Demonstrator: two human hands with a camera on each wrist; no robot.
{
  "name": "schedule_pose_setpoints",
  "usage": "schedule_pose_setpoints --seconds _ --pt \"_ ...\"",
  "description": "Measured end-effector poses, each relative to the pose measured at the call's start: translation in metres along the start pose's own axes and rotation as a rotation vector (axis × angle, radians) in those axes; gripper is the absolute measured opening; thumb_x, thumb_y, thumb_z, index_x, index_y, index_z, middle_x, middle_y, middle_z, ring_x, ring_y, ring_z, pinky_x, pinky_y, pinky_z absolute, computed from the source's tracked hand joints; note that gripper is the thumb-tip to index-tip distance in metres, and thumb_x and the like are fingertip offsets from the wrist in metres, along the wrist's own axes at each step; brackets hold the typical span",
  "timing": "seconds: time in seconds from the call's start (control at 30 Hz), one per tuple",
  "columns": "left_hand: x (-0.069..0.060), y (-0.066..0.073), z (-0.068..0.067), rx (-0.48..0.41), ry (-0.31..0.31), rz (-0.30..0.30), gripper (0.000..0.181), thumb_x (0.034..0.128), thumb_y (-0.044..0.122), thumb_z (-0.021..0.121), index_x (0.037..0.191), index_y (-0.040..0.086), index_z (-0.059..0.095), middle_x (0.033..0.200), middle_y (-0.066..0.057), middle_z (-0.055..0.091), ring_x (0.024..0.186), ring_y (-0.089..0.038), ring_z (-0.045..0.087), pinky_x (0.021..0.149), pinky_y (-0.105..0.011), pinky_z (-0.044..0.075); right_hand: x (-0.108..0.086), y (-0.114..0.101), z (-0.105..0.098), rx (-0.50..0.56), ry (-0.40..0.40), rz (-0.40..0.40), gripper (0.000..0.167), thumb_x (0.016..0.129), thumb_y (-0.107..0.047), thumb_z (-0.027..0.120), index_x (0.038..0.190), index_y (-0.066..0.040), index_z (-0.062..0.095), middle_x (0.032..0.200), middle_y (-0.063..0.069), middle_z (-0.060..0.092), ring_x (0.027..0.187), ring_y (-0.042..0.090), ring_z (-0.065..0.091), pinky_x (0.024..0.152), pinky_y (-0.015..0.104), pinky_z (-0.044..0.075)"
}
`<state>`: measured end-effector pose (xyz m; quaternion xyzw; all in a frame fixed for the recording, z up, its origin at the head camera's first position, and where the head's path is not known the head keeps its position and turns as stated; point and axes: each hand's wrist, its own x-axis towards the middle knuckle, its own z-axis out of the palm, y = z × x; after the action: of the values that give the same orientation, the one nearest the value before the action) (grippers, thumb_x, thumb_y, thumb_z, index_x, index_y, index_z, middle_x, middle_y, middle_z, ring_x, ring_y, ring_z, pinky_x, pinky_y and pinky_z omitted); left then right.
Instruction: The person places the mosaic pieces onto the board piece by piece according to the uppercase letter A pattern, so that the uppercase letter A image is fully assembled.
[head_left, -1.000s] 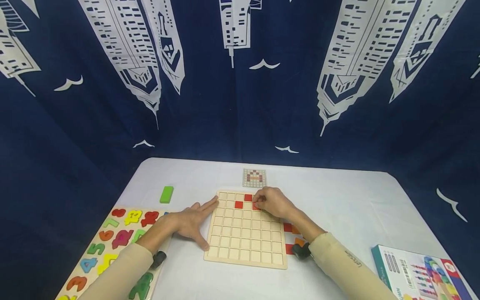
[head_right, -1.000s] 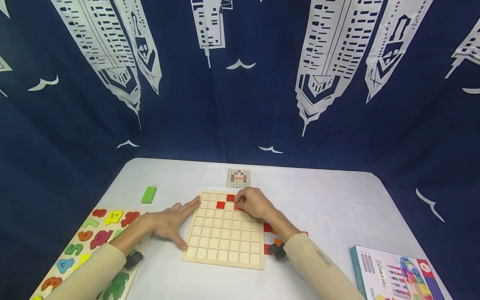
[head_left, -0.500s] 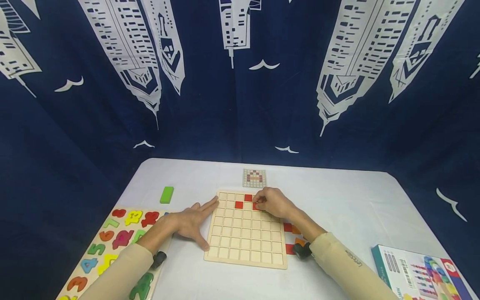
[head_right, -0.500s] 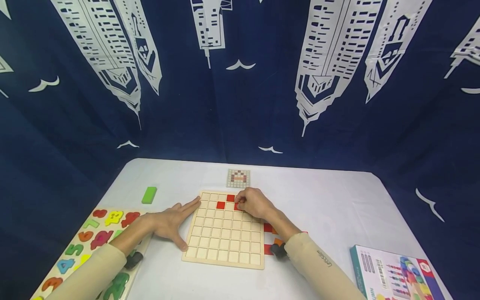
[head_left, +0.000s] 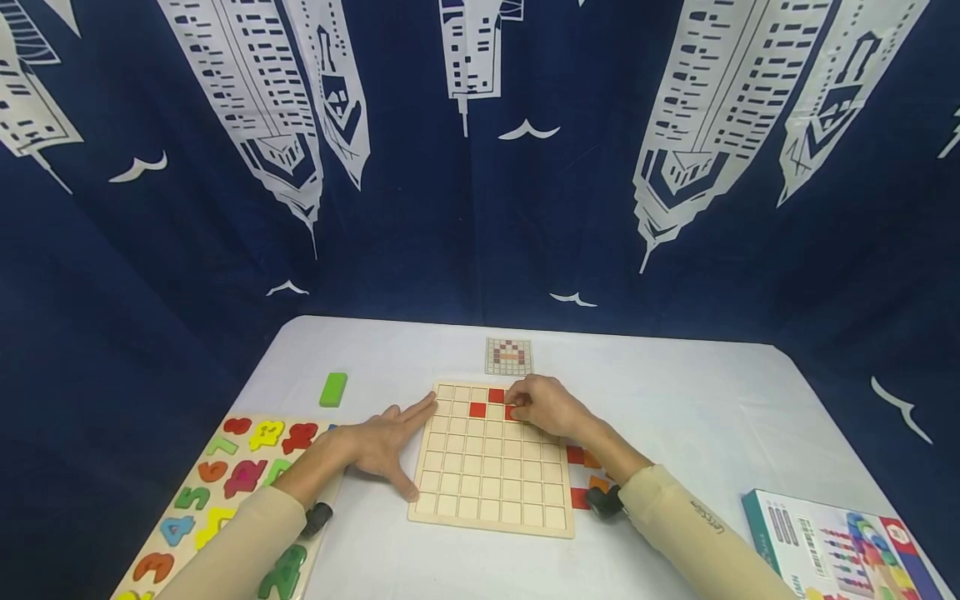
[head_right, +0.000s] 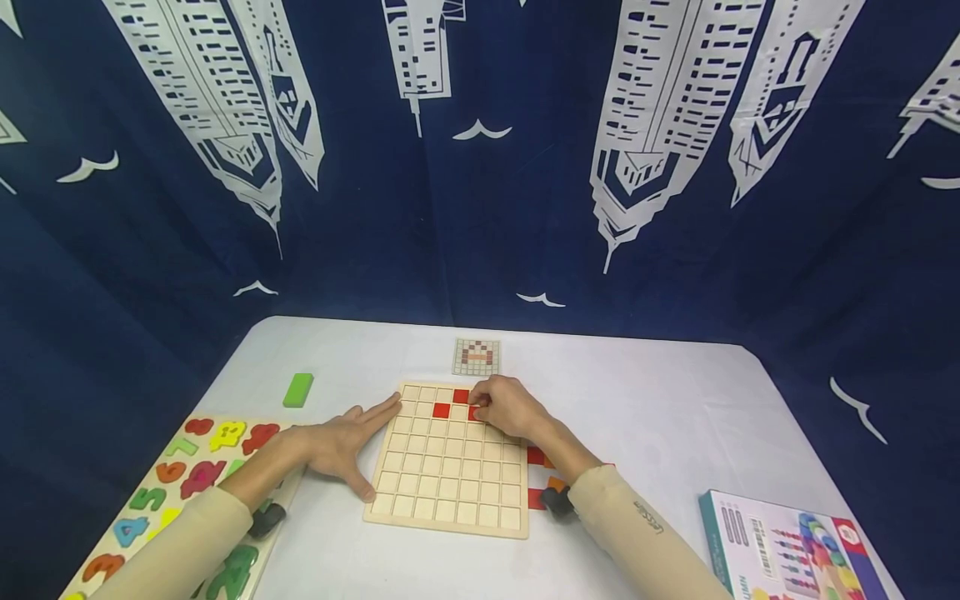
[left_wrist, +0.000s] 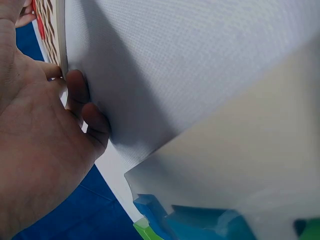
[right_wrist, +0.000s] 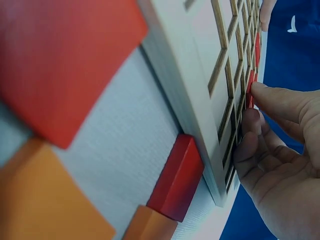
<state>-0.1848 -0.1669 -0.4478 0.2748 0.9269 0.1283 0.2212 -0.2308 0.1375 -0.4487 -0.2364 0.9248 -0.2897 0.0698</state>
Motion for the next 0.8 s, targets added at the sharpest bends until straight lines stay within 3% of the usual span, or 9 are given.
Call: schedule_pose_setpoints --seconds 0.37,0.8 --pt "0.000 -0.001 0.000 -0.003 -0.001 0.007 0.137 0.0424 0.074 0.074 0.150 0.026 0.003 0.153 0.012 -0.011 0.133 -0.046 0.014 0.100 -0.060 0.025 -0.004 0.000 -0.003 -0.010 0.016 -0.029 0.014 0.082 -0.015 0.070 0.095 -0.019 0.069 0.087 -0.009 0.061 0.079 0.006 0.054 0.071 0.025 0.047" --pt "0.000 -0.001 0.000 -0.004 -0.003 0.004 0.137 0.0423 0.075 0.073 0.150 0.026 0.003 0.153 0.012 -0.011 0.133 -0.046 0.015 0.099 -0.062 0.026 -0.030 0.014 -0.030 0.044 -0.052 0.019 0.013 0.083 -0.018 0.068 0.096 -0.020 0.069 0.085 -0.012 0.062 0.071 0.012 0.053 0.064 0.027 0.048"
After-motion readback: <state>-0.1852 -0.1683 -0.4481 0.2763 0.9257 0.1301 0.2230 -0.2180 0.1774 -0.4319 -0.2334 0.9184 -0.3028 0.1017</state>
